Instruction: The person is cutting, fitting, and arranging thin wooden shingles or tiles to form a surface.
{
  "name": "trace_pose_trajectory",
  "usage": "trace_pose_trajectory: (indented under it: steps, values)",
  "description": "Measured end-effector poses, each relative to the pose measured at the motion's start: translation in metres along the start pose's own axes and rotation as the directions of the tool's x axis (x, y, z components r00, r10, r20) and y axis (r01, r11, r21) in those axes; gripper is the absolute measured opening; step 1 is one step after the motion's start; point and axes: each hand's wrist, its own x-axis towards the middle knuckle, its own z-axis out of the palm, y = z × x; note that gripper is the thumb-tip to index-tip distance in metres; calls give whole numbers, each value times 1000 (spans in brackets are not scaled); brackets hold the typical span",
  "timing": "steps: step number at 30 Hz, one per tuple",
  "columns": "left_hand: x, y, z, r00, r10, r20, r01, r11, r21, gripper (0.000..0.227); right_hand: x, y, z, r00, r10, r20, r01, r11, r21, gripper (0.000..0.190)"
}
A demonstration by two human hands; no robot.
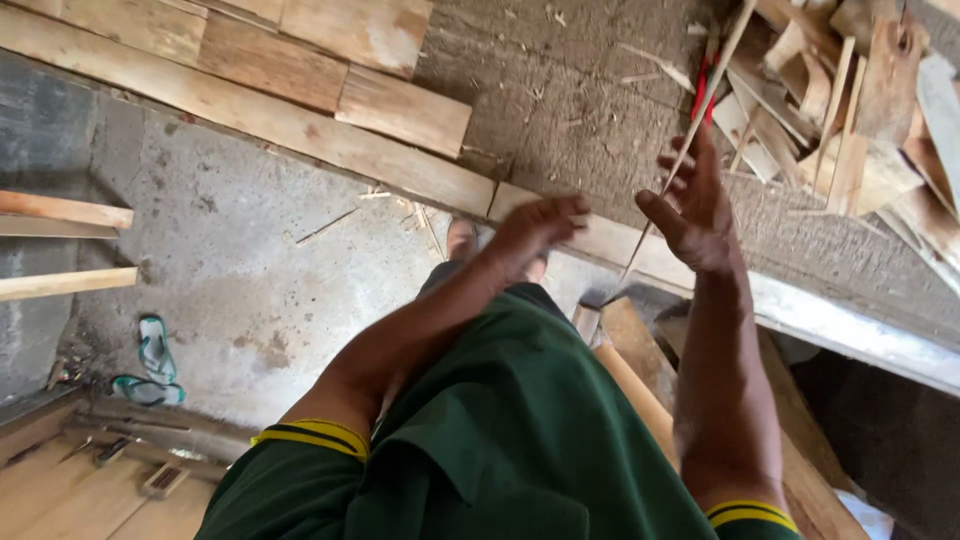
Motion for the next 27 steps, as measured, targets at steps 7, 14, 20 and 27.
trace_pose_trajectory:
  steps: [7,14,20,27]
  values:
    - [-27,121,14,889,328,-319,-334,942,39,69,-40,7,-65,995,-57,80,94,331,-939,118]
    - [-3,68,-60,753,311,-579,-311,945,103,29,-52,34,-95,996,1,84,84,78,-993,117]
    - [24,52,-97,749,206,-630,-255,967,13,15,-34,48,-83,987,150,-52,-53,7,-999,124]
    - [-2,63,-105,680,518,-519,-6,712,702,22,1,99,-107,954,186,-235,-221,-97,-971,130]
